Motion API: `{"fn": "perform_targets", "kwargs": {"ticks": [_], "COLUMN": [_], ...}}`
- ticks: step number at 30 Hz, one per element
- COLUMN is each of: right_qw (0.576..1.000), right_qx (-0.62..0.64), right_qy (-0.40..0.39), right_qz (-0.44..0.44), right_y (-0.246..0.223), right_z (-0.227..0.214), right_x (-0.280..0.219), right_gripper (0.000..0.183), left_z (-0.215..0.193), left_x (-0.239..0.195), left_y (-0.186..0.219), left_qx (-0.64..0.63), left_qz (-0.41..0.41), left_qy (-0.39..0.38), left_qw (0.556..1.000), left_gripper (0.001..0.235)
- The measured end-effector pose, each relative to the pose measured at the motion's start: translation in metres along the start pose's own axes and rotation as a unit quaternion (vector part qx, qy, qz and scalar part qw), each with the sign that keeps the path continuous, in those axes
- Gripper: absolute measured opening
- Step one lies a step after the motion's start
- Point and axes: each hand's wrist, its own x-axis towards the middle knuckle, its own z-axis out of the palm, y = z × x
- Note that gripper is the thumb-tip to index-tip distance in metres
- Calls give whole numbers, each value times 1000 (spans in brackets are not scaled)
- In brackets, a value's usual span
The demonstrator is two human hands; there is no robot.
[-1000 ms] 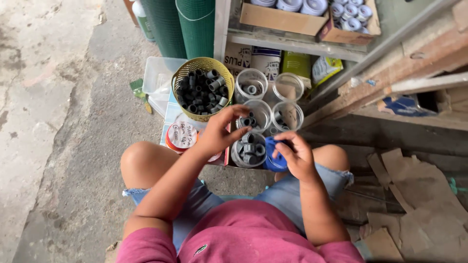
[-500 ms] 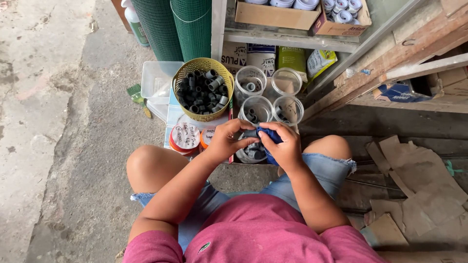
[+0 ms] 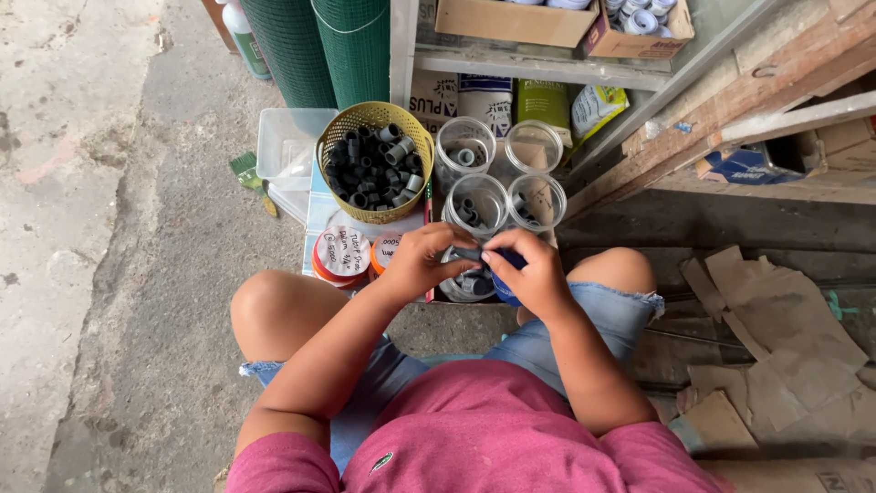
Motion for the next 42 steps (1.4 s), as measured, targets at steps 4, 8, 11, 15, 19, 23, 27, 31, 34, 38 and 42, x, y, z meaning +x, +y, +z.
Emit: {"fn": "perform_targets", "kwargs": {"ticks": [4, 8, 11, 15, 19, 23, 27, 31, 34, 38, 42], "right_qw": [982, 989, 996, 998, 997, 996, 993, 975, 983, 996, 995], "right_qx": [135, 87, 60, 22, -25, -45, 1, 140, 143, 67, 12], "right_qy": [22, 38, 61, 26, 45, 74, 86, 92, 75, 35, 61], "right_qz": [129, 117, 20, -59, -61, 2, 86, 147, 84, -39, -74], "right_y": [26, 11, 2, -1, 3, 14, 18, 35, 26, 11, 9], "right_z": [6, 7, 6, 3, 4, 5, 9, 21, 16, 6, 7], "right_x": [-9, -5, -3, -3, -6, -13, -12, -17, -13, -11, -13], "right_gripper": [30, 9, 9, 30, 19, 22, 17, 14, 15, 34, 35], "left_z": [4, 11, 18, 26, 32, 33, 27, 22, 27, 37, 37], "left_x": [-1, -5, -10, -15, -15, -19, -14, -10, -15, -22, -22], "left_y": [-4, -5, -11, -35, -29, -34, -30, -22, -30, -48, -52], "left_qx": [-4, -3, -2, -53, -145, -123, -78, 1, -84, -297, -302], "left_qz": [8, -28, -95, -194, -225, -202, -159, -81, -153, -276, -280], "left_qy": [-22, 22, 56, 65, 61, 41, 46, 36, 39, 58, 59], "left_qw": [1000, 999, 994, 977, 961, 971, 983, 996, 984, 912, 909], "left_gripper": [24, 28, 31, 29, 32, 36, 37, 29, 32, 41, 30]}}
